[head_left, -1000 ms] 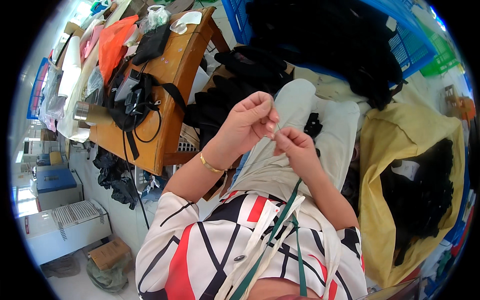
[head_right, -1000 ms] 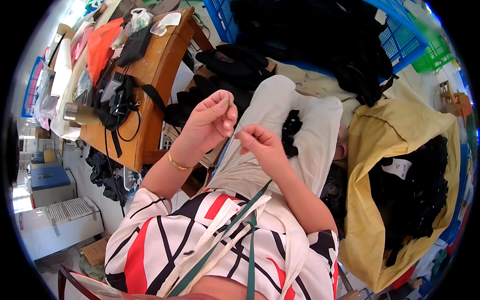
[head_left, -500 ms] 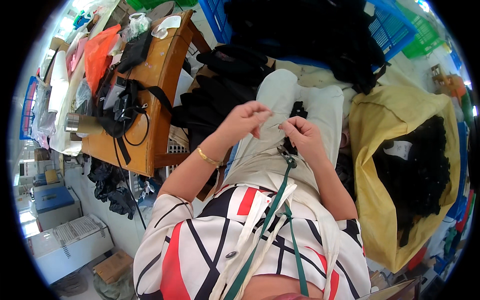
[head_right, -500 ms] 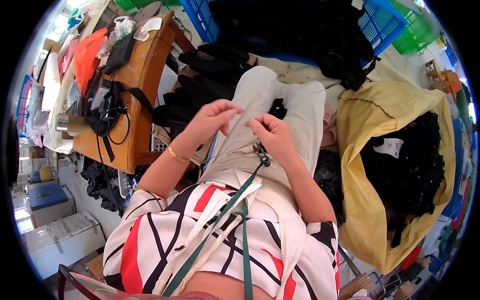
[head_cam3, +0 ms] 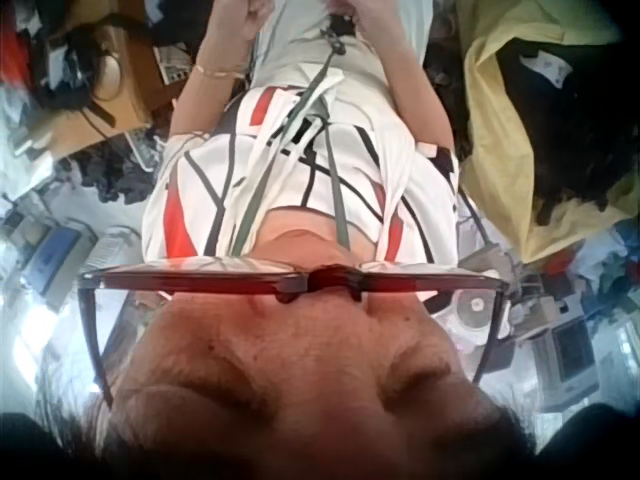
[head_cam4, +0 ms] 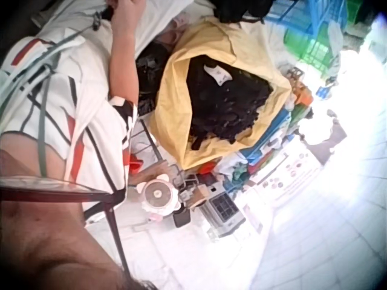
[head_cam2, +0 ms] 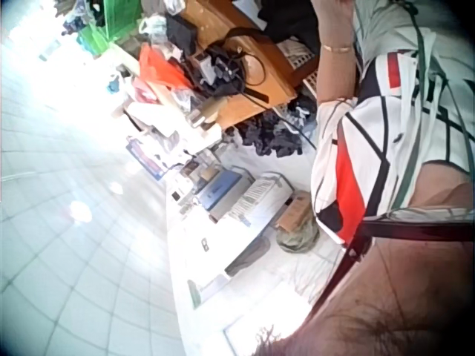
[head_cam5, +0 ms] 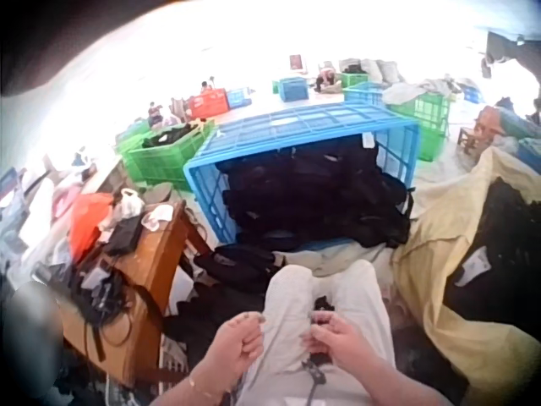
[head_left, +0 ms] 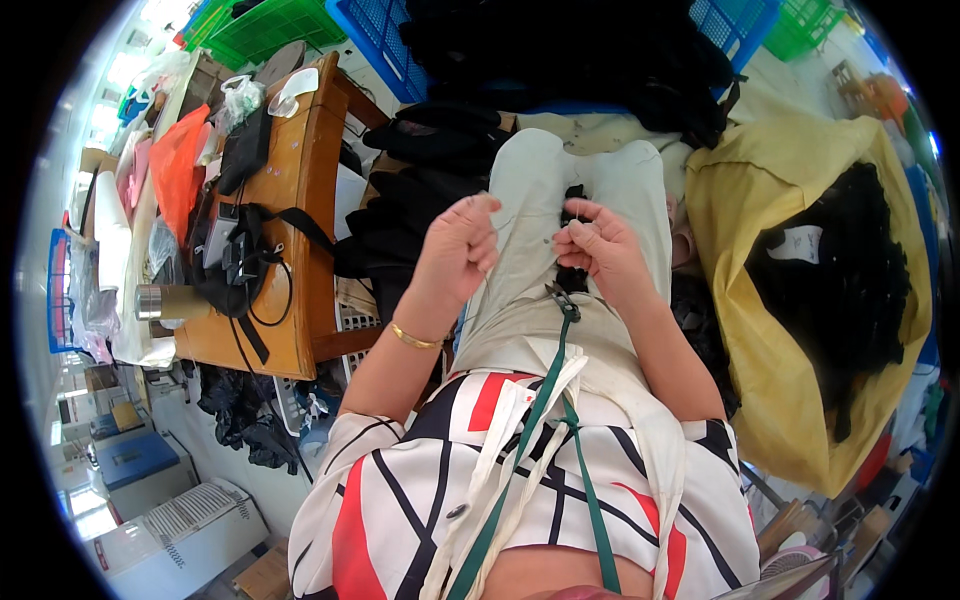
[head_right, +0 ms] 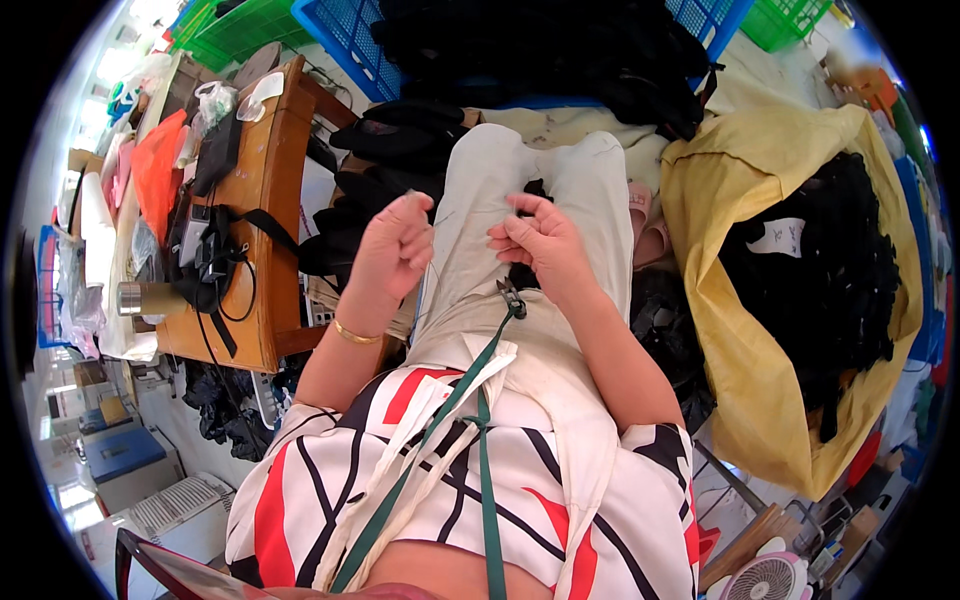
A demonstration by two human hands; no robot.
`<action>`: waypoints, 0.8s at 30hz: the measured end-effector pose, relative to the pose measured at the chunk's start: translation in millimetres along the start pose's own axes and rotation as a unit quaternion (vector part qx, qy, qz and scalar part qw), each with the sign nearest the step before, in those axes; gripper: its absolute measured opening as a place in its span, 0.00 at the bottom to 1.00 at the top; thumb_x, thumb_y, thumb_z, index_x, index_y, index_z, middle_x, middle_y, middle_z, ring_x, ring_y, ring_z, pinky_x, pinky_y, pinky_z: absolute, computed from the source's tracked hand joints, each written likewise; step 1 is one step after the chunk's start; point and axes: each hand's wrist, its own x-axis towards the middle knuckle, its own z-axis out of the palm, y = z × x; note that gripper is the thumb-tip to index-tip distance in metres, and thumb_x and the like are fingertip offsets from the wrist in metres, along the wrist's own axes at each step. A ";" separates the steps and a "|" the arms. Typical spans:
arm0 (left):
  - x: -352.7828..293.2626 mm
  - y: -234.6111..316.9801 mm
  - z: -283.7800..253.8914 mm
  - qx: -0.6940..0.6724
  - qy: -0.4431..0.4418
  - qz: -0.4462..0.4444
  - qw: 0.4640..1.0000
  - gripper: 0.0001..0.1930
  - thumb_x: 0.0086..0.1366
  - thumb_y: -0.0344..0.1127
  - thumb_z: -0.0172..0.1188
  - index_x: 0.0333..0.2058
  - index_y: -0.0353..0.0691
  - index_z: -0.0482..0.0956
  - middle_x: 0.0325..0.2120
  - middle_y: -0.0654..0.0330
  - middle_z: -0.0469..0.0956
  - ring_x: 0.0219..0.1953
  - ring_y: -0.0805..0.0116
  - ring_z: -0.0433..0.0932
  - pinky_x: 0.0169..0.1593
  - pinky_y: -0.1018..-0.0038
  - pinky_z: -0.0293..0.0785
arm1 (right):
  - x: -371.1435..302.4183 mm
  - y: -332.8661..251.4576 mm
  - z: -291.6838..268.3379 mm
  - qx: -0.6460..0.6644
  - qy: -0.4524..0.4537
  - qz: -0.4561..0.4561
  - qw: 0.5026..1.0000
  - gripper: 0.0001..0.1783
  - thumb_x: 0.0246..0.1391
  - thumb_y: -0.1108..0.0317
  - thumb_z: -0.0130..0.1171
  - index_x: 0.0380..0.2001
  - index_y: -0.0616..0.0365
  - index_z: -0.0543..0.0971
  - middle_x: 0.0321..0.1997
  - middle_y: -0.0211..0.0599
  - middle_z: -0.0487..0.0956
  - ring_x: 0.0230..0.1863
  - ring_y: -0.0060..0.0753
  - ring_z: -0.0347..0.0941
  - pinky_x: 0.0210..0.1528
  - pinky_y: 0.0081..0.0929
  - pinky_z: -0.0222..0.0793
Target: The person sits on the floor and hand-sews black slip-on shoes using a needle and thread. They repeatedly pull the thread through the shoe material, adjust the shoe position, and occasionally pick up additional shoes from a nearby pile to continue stitching.
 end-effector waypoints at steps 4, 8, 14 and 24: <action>-2.2 -25.1 8.0 0.178 -0.034 0.030 0.983 0.06 0.67 0.33 0.61 0.36 0.36 0.80 0.25 0.69 0.77 0.16 0.85 0.64 0.19 0.86 0.60 | -10.0 0.3 5.2 0.057 -0.029 0.051 0.997 0.15 0.63 0.63 0.60 0.49 0.59 0.76 0.35 0.28 0.80 0.31 0.15 0.75 0.28 0.13 0.71; -2.2 -36.9 14.2 0.252 -0.078 0.004 0.964 0.08 0.67 0.34 0.62 0.39 0.35 0.82 0.25 0.69 0.78 0.17 0.87 0.65 0.19 0.87 0.61 | -13.4 6.5 5.3 0.076 -0.030 0.050 0.995 0.13 0.61 0.62 0.62 0.45 0.58 0.79 0.30 0.22 0.77 0.25 0.10 0.68 0.23 0.11 0.63; -6.5 -38.8 14.6 0.303 -0.099 -0.023 0.948 0.09 0.67 0.35 0.62 0.36 0.35 0.83 0.26 0.69 0.79 0.18 0.87 0.65 0.21 0.87 0.61 | -14.4 11.2 2.8 0.070 -0.021 0.053 0.996 0.13 0.61 0.62 0.63 0.45 0.57 0.80 0.28 0.20 0.75 0.23 0.08 0.63 0.22 0.10 0.58; -8.5 -40.9 17.0 0.356 -0.070 -0.009 0.932 0.07 0.66 0.33 0.61 0.35 0.36 0.83 0.24 0.69 0.78 0.17 0.87 0.64 0.20 0.87 0.61 | -13.3 19.0 -4.0 0.062 -0.018 0.050 0.997 0.11 0.59 0.63 0.65 0.42 0.56 0.81 0.27 0.18 0.75 0.23 0.09 0.64 0.23 0.11 0.59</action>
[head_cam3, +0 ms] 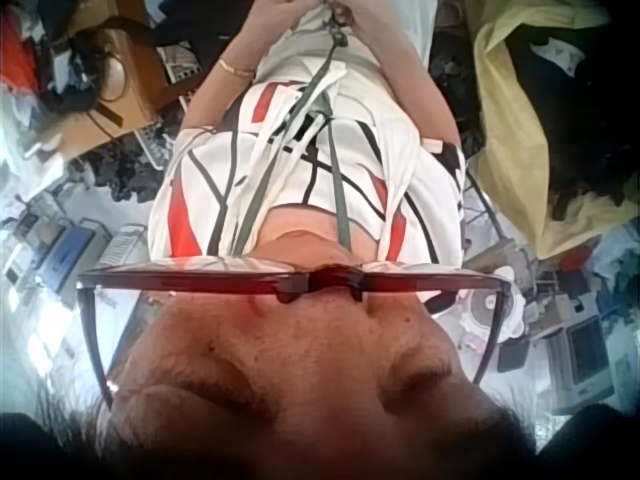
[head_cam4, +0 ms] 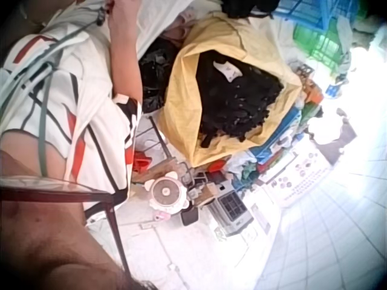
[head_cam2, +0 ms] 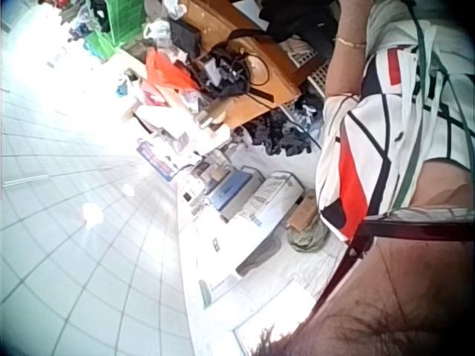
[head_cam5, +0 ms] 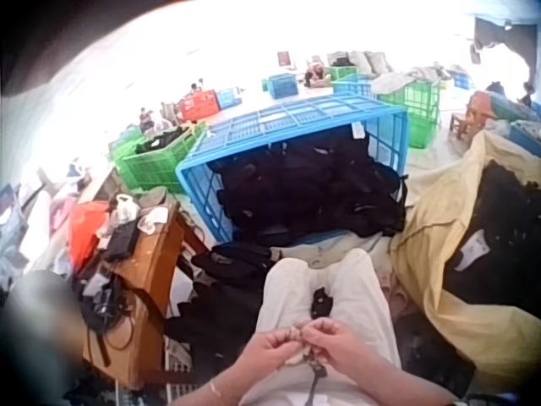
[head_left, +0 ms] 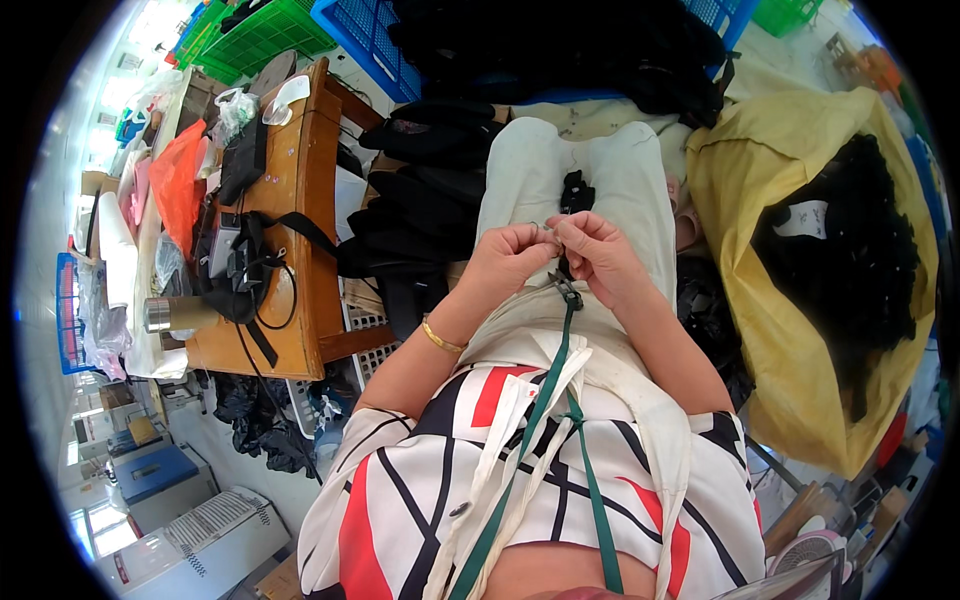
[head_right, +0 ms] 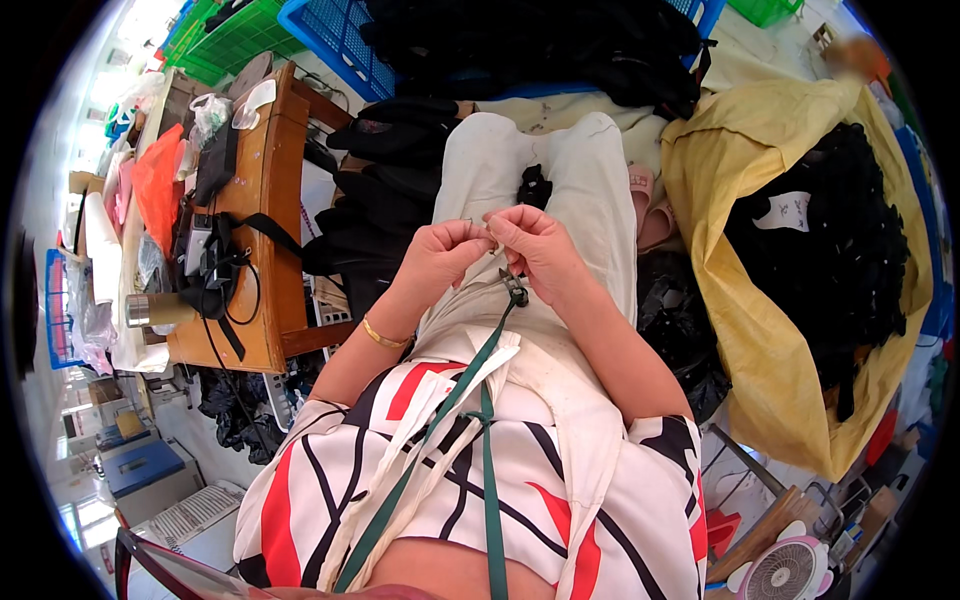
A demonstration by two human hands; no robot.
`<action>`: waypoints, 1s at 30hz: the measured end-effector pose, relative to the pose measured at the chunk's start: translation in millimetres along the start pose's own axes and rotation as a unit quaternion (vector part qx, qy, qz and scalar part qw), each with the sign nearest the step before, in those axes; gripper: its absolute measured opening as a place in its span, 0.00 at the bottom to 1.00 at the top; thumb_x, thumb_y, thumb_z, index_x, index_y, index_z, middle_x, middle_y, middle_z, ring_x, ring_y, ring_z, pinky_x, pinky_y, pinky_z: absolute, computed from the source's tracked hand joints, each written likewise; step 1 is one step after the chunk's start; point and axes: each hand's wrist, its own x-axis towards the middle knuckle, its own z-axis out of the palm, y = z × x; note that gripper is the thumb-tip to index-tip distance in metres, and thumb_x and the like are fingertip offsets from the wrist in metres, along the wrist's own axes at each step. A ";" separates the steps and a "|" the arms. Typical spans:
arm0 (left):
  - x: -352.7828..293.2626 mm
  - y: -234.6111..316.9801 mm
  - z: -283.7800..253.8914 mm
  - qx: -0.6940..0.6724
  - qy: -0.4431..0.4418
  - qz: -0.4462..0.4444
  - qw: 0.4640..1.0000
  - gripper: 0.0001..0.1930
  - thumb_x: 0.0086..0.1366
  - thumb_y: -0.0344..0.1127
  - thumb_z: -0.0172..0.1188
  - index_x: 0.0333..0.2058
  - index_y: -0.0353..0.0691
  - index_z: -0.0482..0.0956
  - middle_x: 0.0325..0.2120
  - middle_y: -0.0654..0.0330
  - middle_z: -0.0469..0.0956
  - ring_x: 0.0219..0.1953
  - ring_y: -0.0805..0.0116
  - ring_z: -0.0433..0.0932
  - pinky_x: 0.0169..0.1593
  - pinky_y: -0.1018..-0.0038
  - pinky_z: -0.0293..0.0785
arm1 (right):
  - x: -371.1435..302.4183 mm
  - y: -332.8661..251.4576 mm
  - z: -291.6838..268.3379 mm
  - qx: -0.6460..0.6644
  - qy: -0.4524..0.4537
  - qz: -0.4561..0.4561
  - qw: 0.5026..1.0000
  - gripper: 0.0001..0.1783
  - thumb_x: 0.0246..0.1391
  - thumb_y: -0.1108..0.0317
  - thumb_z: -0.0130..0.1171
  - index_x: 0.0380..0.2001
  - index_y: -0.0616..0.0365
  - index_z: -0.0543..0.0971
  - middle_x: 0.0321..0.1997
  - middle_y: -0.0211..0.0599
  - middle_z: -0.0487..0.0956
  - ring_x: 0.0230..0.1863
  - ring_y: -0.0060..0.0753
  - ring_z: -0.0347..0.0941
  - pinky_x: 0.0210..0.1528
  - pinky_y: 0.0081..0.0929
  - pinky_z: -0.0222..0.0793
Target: The person sits on the floor and hand-sews black slip-on shoes using a needle and thread. They repeatedly pull the thread through the shoe material, adjust the shoe position, and occasionally pick up additional shoes from a nearby pile to continue stitching.
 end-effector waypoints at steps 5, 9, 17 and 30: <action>5.9 -20.7 -3.5 -0.081 0.028 0.050 0.995 0.06 0.69 0.35 0.56 0.37 0.39 0.78 0.23 0.69 0.75 0.15 0.86 0.63 0.19 0.85 0.64 | -1.3 -0.3 5.0 0.004 0.026 -0.020 0.999 0.08 0.59 0.64 0.65 0.38 0.54 0.81 0.30 0.20 0.78 0.23 0.10 0.65 0.24 0.12 0.59; 0.9 -9.0 15.2 -0.287 0.018 -0.055 0.956 0.04 0.71 0.33 0.51 0.39 0.40 0.71 0.24 0.67 0.73 0.19 0.82 0.67 0.22 0.84 0.67 | 0.8 4.4 8.2 -0.030 0.036 -0.050 0.998 0.08 0.58 0.64 0.65 0.37 0.54 0.82 0.33 0.22 0.79 0.23 0.10 0.65 0.24 0.12 0.59; 9.5 -37.9 7.4 0.142 0.145 0.198 0.959 0.05 0.72 0.32 0.50 0.39 0.37 0.69 0.24 0.61 0.75 0.21 0.75 0.70 0.26 0.77 0.66 | 0.1 14.1 12.2 0.004 0.037 -0.013 0.999 0.08 0.64 0.62 0.58 0.36 0.54 0.76 0.29 0.25 0.78 0.21 0.13 0.66 0.22 0.14 0.63; 5.6 -34.8 -61.4 -0.078 0.106 -0.011 0.991 0.08 0.73 0.36 0.51 0.38 0.38 0.74 0.16 0.67 0.69 0.11 0.81 0.62 0.15 0.82 0.62 | 4.1 -9.7 0.2 -0.166 0.003 -0.018 0.986 0.09 0.64 0.62 0.58 0.34 0.55 0.74 0.19 0.23 0.71 0.18 0.13 0.63 0.18 0.16 0.58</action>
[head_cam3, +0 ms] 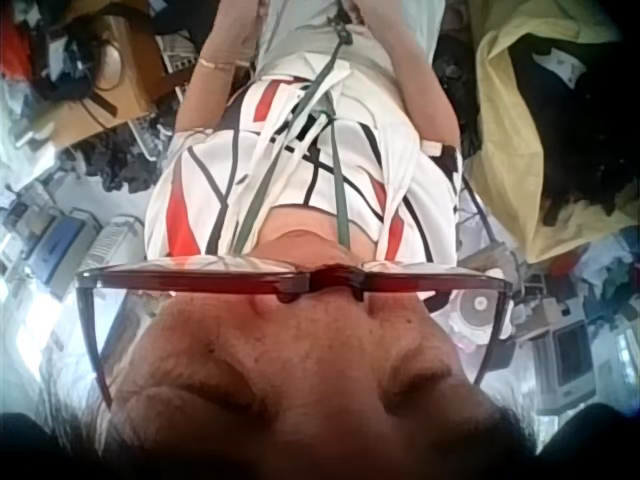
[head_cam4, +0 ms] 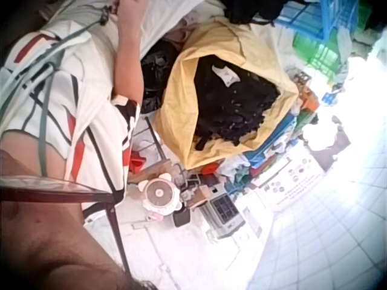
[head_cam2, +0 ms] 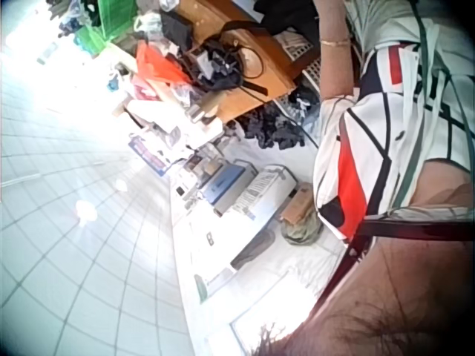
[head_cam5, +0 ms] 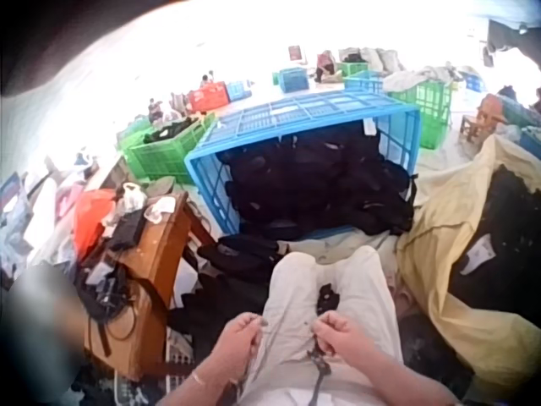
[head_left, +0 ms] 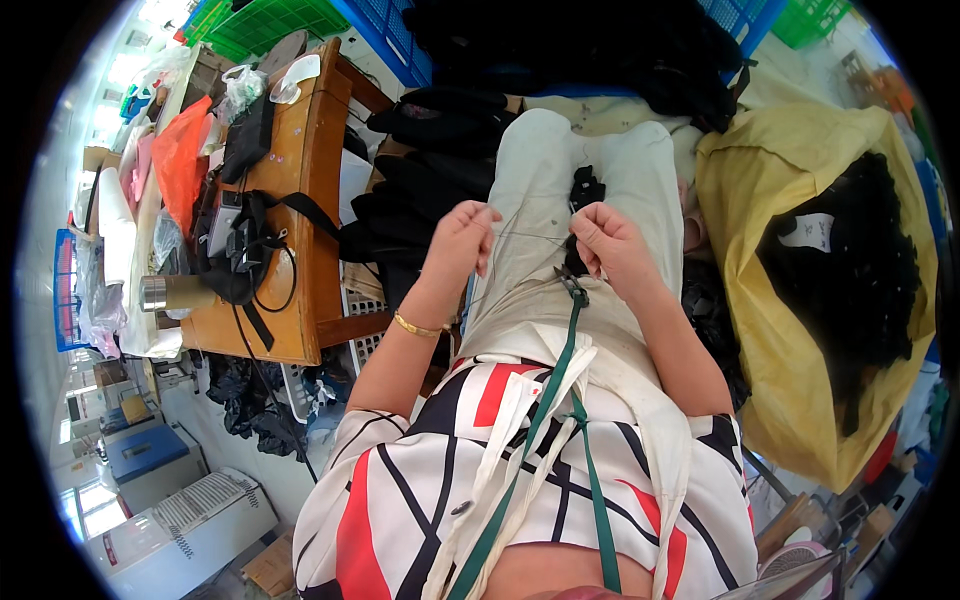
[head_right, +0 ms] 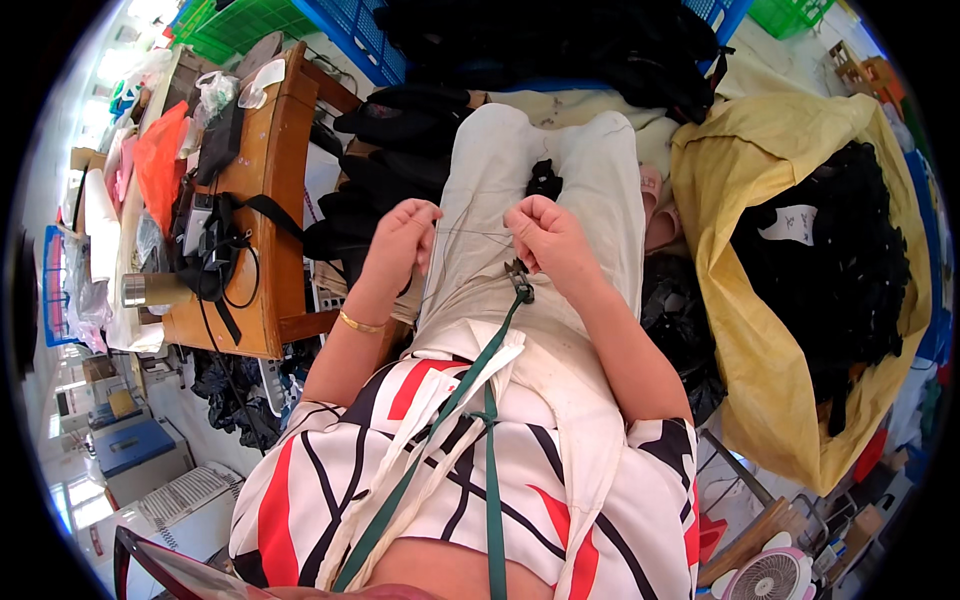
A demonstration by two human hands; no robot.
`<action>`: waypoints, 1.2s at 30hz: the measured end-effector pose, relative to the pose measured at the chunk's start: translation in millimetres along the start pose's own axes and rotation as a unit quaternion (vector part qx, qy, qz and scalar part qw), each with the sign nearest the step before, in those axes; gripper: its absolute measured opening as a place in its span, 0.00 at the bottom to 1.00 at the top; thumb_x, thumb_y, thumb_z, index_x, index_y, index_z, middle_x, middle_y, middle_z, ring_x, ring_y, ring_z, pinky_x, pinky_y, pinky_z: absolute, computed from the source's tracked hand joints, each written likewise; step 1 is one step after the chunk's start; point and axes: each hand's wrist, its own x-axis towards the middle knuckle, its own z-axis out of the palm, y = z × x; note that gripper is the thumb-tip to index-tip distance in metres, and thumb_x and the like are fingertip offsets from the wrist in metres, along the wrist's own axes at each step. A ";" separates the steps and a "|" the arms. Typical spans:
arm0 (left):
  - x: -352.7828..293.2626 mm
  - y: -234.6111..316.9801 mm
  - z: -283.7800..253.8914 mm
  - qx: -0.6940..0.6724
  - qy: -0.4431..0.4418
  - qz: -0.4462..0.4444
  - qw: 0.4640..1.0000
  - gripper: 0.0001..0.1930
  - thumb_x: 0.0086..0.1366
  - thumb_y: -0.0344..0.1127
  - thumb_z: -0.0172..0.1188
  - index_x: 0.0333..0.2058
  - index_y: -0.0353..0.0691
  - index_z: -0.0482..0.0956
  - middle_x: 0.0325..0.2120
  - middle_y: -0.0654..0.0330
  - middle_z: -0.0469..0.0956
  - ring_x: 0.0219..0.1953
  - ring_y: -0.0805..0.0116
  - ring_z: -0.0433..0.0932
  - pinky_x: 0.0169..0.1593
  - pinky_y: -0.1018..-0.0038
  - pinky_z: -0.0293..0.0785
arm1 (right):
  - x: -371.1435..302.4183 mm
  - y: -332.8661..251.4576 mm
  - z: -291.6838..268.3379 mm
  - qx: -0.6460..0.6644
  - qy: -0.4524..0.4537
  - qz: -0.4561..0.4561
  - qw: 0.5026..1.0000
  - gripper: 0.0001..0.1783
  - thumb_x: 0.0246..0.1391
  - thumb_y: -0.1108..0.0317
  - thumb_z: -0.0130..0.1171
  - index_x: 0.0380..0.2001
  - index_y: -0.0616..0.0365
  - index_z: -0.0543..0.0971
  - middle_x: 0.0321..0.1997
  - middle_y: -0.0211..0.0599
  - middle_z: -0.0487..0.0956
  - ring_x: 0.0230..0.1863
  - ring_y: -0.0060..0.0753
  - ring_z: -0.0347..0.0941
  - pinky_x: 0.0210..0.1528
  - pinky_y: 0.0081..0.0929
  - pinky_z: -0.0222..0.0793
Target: The person sits on the floor and hand-sews black slip-on shoes using a needle and thread. They repeatedly pull the thread through the shoe material, adjust the shoe position, and occasionally pick up additional shoes from a nearby pile to continue stitching.
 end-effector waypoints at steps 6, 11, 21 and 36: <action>-13.8 9.7 26.5 -0.148 -0.107 -0.048 0.982 0.11 0.73 0.40 0.52 0.35 0.38 0.75 0.28 0.64 0.75 0.24 0.79 0.75 0.27 0.78 0.80 | 4.7 -13.9 17.0 -0.133 -0.070 0.040 0.988 0.10 0.64 0.63 0.57 0.34 0.59 0.75 0.21 0.26 0.74 0.20 0.12 0.65 0.20 0.15 0.60; -20.6 0.5 24.9 -0.226 -0.201 -0.120 0.946 0.12 0.74 0.39 0.49 0.35 0.38 0.73 0.28 0.63 0.73 0.26 0.75 0.77 0.28 0.74 0.83 | 11.7 -13.2 25.2 -0.153 -0.053 0.002 0.987 0.10 0.64 0.63 0.56 0.33 0.59 0.76 0.22 0.25 0.75 0.23 0.12 0.68 0.23 0.15 0.64; -36.6 3.0 12.5 0.198 -0.135 0.134 0.962 0.13 0.68 0.40 0.60 0.29 0.36 0.77 0.24 0.64 0.73 0.24 0.70 0.74 0.28 0.76 0.71 | 19.6 -9.2 42.0 -0.058 -0.118 0.072 0.989 0.11 0.65 0.59 0.57 0.35 0.56 0.75 0.19 0.22 0.72 0.17 0.11 0.62 0.19 0.14 0.57; -37.1 3.5 26.8 0.144 0.021 0.251 0.957 0.06 0.63 0.27 0.64 0.39 0.33 0.81 0.30 0.67 0.75 0.28 0.83 0.71 0.30 0.83 0.67 | -6.9 -10.3 46.4 -0.258 -0.010 -0.152 0.954 0.07 0.57 0.70 0.61 0.34 0.64 0.78 0.23 0.33 0.76 0.23 0.18 0.66 0.27 0.20 0.64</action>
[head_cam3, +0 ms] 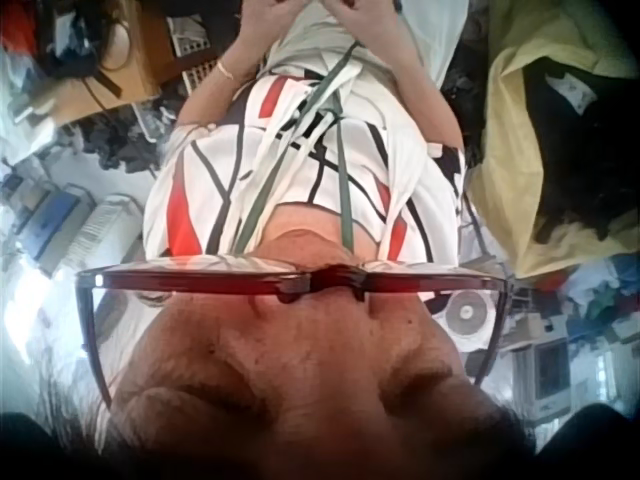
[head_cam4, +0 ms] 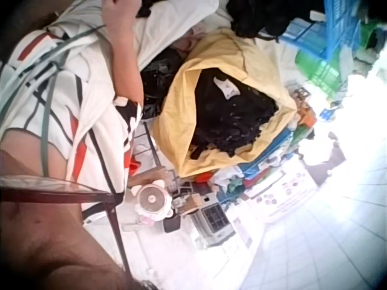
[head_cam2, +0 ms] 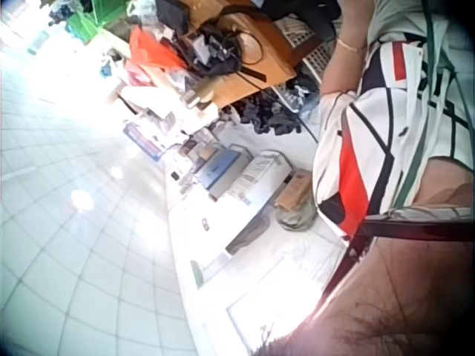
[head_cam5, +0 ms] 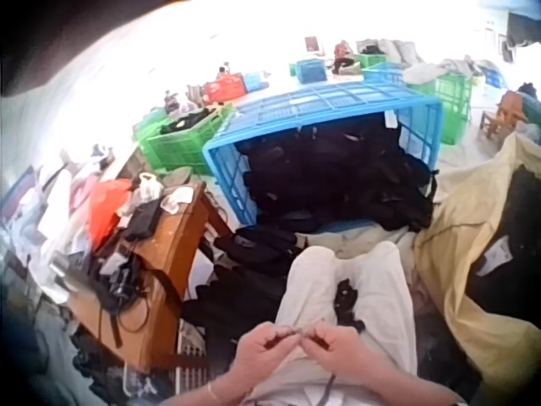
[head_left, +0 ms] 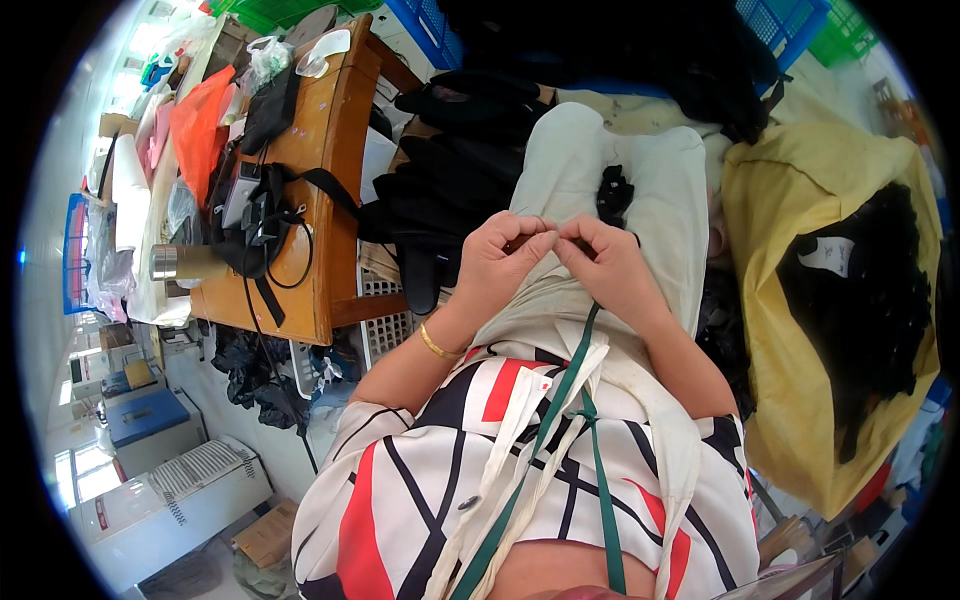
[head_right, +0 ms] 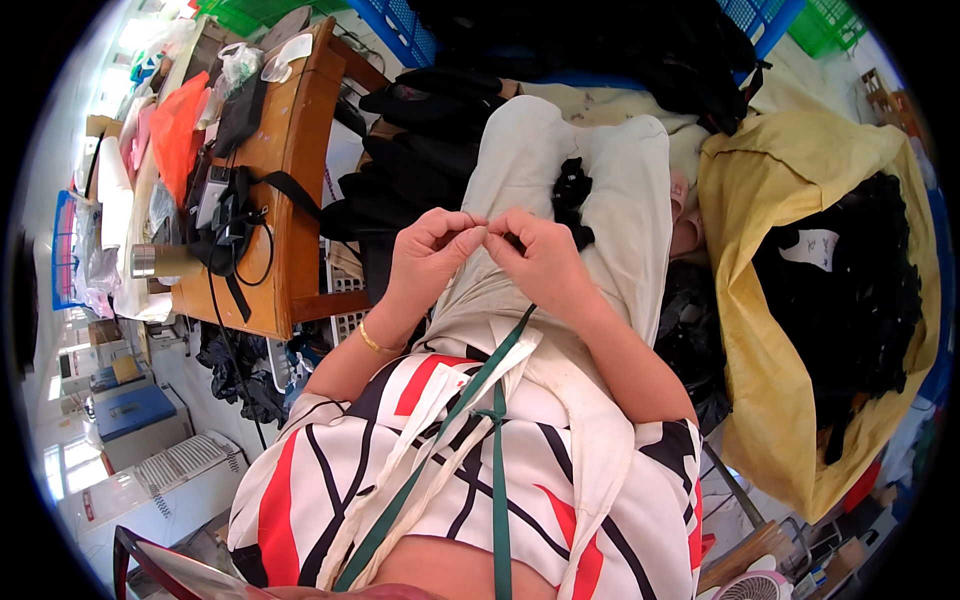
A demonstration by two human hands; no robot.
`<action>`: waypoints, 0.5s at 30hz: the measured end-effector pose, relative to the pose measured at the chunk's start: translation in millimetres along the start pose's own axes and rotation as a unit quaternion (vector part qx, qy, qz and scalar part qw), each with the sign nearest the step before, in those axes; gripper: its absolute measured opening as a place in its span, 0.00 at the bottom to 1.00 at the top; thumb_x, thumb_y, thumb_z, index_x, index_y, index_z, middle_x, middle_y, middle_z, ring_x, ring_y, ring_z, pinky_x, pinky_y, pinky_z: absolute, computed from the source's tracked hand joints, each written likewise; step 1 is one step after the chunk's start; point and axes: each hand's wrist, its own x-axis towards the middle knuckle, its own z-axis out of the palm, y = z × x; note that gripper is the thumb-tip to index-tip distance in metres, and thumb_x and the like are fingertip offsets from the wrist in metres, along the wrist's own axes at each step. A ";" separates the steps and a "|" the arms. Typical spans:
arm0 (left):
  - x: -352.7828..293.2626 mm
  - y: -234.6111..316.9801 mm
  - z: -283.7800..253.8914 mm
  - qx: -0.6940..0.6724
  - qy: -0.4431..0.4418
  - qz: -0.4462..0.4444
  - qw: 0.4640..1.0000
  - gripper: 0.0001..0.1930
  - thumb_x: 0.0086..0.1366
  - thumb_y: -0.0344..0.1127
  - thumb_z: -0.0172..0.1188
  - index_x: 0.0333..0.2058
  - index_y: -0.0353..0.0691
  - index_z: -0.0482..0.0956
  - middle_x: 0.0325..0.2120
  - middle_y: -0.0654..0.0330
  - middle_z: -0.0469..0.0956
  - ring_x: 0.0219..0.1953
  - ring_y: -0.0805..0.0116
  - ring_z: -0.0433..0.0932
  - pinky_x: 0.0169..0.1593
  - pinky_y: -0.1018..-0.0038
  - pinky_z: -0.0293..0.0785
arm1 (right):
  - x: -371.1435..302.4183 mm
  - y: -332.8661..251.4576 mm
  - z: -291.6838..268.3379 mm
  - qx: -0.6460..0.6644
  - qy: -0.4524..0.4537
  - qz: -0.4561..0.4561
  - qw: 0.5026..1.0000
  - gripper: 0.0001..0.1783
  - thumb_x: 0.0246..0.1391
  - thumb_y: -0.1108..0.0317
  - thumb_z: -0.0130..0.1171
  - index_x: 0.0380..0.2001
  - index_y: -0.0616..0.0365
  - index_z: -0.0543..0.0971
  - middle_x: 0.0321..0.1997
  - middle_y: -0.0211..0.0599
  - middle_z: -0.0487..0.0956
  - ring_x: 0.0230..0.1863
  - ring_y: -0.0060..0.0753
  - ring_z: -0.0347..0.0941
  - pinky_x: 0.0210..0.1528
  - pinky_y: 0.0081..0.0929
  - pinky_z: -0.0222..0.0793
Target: The person sits on the floor and hand-sews black slip-on shoes using a needle and thread. They repeatedly pull the thread through the shoe material, adjust the shoe position, and occasionally pick up additional shoes from a nearby pile to continue stitching.
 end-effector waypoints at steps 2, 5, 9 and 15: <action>-0.5 -5.8 6.7 -0.026 0.032 0.021 0.999 0.04 0.65 0.27 0.63 0.37 0.33 0.81 0.31 0.67 0.76 0.27 0.84 0.70 0.29 0.84 0.67 | -1.5 -1.4 2.5 -0.015 0.008 -0.018 1.000 0.07 0.57 0.71 0.62 0.34 0.64 0.78 0.23 0.35 0.77 0.23 0.19 0.66 0.27 0.21 0.64; 0.2 0.1 11.2 -0.120 0.056 -0.054 0.990 0.03 0.67 0.29 0.61 0.36 0.36 0.80 0.31 0.66 0.77 0.24 0.85 0.69 0.27 0.84 0.67 | -1.6 2.4 3.4 -0.028 0.012 -0.026 0.999 0.06 0.57 0.71 0.62 0.33 0.63 0.78 0.23 0.34 0.76 0.23 0.19 0.65 0.27 0.21 0.64; 3.0 2.0 14.8 -0.348 0.073 -0.143 0.924 0.04 0.69 0.32 0.59 0.36 0.39 0.77 0.31 0.63 0.79 0.19 0.84 0.66 0.23 0.84 0.65 | -6.3 8.1 4.6 0.010 0.001 0.000 1.000 0.05 0.58 0.71 0.62 0.32 0.62 0.78 0.24 0.26 0.73 0.24 0.15 0.62 0.27 0.18 0.60; 4.4 -3.1 16.4 -0.404 0.057 -0.173 0.897 0.05 0.70 0.33 0.58 0.37 0.38 0.75 0.30 0.61 0.79 0.16 0.85 0.61 0.19 0.86 0.57 | -8.5 19.3 8.6 0.151 -0.011 0.038 0.988 0.05 0.60 0.74 0.58 0.38 0.58 0.74 0.25 0.18 0.67 0.26 0.10 0.59 0.27 0.14 0.56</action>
